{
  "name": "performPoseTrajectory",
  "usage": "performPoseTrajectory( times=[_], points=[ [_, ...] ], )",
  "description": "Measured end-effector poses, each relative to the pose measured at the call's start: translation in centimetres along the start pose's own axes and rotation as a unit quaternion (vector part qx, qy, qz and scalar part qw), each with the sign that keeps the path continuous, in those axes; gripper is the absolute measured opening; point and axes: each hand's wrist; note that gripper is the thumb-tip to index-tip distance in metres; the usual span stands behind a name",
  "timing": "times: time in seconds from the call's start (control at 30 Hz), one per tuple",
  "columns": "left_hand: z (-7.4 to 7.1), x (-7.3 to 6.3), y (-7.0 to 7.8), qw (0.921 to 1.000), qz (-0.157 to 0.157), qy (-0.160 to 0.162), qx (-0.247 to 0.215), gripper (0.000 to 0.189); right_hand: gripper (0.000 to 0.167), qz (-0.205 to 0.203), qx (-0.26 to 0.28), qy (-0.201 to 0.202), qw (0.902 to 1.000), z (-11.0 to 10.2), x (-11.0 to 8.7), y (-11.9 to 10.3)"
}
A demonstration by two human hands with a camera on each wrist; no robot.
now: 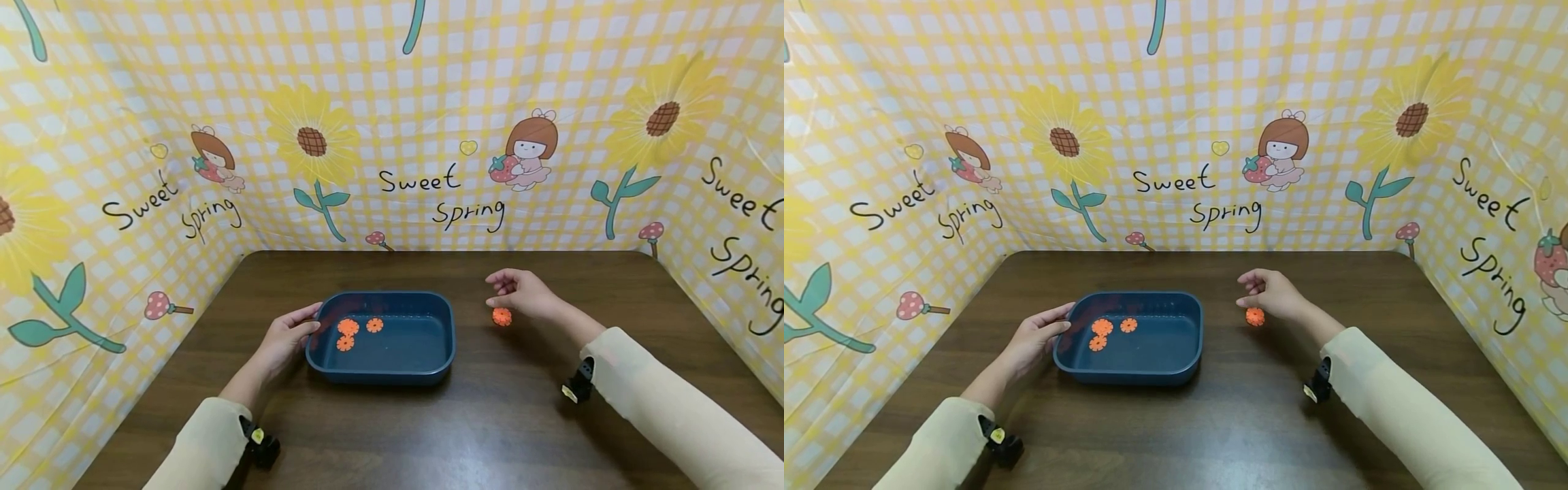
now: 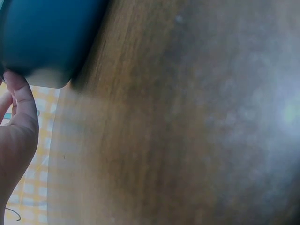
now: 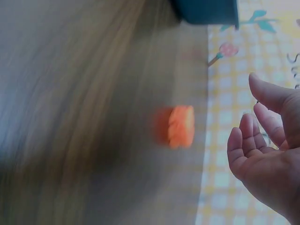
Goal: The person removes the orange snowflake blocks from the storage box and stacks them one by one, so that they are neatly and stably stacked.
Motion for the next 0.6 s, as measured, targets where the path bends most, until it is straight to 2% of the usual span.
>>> performPoseTrajectory(
  times=[0.33, 0.6],
  points=[
    [0.2, 0.0, 0.1, 0.9999, 0.002, 0.002, -0.012, 0.050, 0.041, -0.036, 0.043, -0.016, 0.9983, 3.9, 0.8, -3.0],
    [0.2, 0.0, 0.0, 0.9998, 0.004, 0.003, -0.019, 0.050, 0.037, -0.028, 0.077, -0.030, 0.9962, 7.0, 2.0, -4.9]
  ],
)
Point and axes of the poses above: each hand's wrist, its own x-axis towards the middle knuckle, its own z-axis out of the palm, y = z × x, and after that the axes turned 13 degrees about x, right-handed
